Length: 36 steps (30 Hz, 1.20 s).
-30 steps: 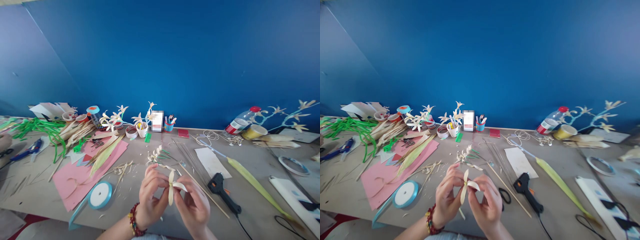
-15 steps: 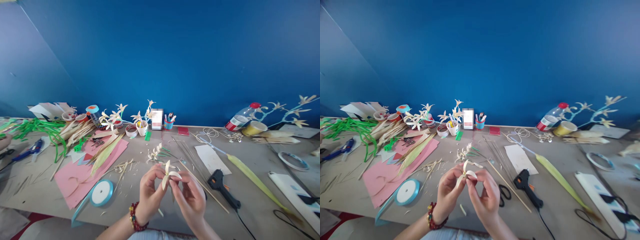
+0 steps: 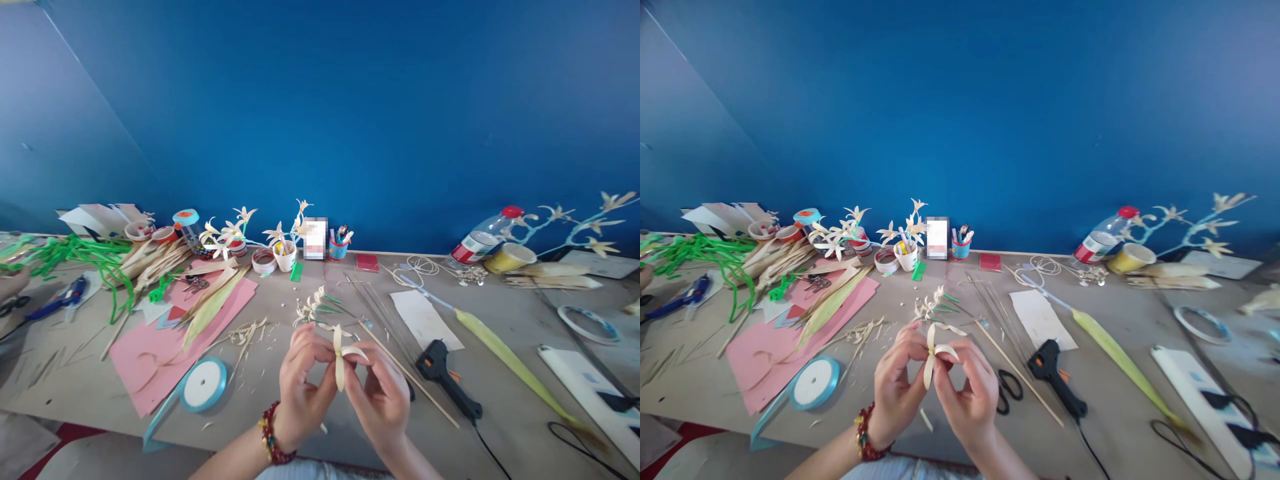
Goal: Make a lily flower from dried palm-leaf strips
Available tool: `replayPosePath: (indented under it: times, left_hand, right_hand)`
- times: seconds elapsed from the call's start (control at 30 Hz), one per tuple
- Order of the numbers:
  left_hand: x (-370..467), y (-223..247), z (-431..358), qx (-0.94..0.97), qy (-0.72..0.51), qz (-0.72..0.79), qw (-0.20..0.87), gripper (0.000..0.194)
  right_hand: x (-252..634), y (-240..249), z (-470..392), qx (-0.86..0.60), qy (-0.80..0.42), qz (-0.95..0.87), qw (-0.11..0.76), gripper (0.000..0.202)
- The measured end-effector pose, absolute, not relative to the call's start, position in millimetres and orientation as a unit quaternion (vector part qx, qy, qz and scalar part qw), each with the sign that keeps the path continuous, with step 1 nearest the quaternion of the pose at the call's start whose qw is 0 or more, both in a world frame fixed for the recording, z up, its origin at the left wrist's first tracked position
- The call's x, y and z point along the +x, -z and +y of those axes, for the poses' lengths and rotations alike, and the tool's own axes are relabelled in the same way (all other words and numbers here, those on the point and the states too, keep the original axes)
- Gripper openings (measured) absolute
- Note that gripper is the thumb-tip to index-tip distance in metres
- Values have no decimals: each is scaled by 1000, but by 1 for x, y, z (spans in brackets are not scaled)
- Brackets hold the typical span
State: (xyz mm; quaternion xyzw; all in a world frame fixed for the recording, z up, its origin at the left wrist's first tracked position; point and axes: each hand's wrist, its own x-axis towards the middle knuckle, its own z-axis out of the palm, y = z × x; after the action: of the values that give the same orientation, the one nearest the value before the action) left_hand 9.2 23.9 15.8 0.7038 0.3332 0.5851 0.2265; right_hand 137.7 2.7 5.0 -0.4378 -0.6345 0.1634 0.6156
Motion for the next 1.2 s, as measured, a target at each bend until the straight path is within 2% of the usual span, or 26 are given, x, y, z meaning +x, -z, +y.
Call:
replayPosePath:
  times: [0.13,0.73,1.2]
  left_hand:
    - [9,-16,24,716,-580,334,200,15]
    - [11,-13,23,713,-571,348,212,14]
    - [13,-11,24,699,-576,362,220,13]
  right_hand:
    - [137,-5,1,-445,-154,-631,616,17]
    - [140,-10,1,-433,-151,-632,624,17]
    - [138,-8,2,-446,-92,-641,618,18]
